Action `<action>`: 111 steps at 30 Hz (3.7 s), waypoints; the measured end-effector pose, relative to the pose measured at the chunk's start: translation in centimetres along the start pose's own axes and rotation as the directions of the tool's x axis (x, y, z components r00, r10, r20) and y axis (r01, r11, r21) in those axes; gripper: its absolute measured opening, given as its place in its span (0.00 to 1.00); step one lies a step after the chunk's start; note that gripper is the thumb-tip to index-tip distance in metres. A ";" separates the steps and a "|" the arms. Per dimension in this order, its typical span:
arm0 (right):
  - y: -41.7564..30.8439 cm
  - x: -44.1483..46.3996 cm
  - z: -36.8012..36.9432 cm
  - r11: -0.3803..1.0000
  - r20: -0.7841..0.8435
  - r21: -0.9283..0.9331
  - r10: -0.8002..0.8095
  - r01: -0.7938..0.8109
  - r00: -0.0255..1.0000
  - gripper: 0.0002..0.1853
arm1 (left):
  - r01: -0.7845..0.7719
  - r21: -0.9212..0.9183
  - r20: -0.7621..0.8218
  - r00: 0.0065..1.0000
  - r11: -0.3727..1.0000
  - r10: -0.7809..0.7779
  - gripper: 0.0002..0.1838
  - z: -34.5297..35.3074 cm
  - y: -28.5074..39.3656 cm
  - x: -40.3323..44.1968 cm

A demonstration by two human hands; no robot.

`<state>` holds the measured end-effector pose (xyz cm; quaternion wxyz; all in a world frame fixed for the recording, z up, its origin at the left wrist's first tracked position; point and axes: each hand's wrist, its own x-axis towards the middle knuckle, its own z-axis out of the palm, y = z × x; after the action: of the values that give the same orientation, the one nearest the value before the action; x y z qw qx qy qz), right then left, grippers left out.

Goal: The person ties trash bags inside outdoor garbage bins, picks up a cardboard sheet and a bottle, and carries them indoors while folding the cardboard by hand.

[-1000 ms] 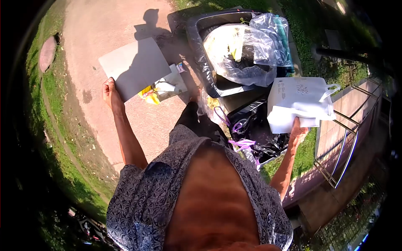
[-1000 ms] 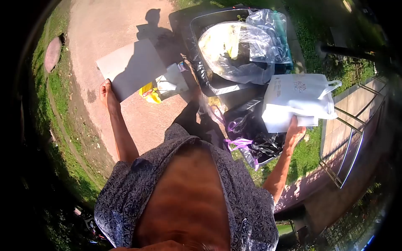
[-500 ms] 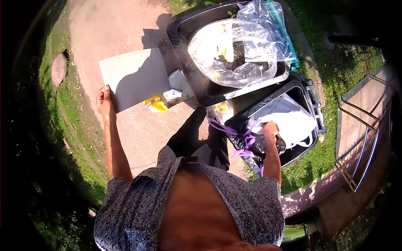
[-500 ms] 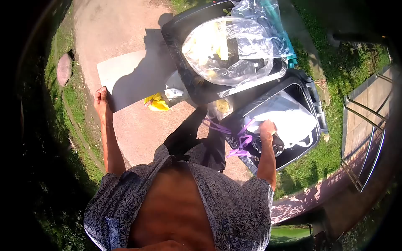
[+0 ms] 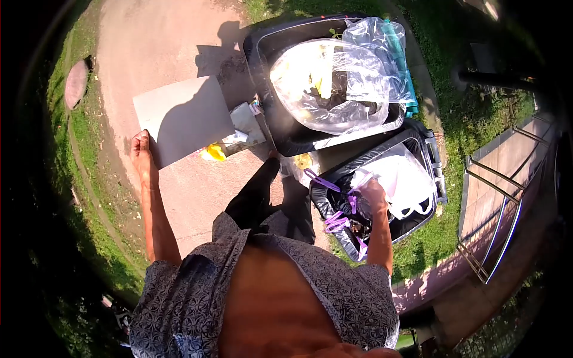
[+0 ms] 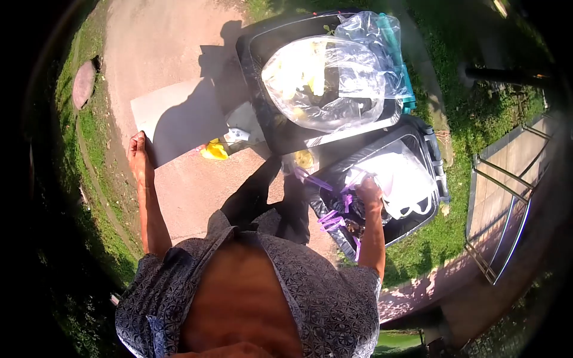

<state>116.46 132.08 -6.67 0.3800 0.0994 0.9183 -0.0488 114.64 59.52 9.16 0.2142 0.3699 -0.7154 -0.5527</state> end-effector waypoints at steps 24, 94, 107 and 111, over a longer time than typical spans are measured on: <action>-20.6 6.7 -18.0 0.418 -0.535 0.744 -0.095 0.522 0.839 0.13 | 0.159 -0.128 -0.204 0.962 0.979 -0.183 0.10 -6.2 -7.1 -1.9; -55.8 38.8 31.8 0.867 -0.309 -0.061 -0.487 0.494 0.817 0.21 | -0.396 0.564 0.693 0.704 0.725 -0.155 0.16 3.0 -41.9 4.3; -51.7 24.8 31.6 0.489 -0.155 0.803 -0.383 0.342 0.911 0.22 | -0.460 0.477 0.731 0.681 0.749 -0.048 0.20 2.0 -40.9 4.1; -45.3 22.0 31.8 0.455 -0.221 0.809 -0.353 0.374 0.909 0.23 | -0.363 0.669 0.636 0.731 0.649 -0.247 0.18 2.0 -38.5 3.8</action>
<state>113.18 85.87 -44.12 0.2564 0.0708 0.7851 -0.5593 122.05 53.42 -28.41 -0.2182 0.1703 -0.9167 -0.2884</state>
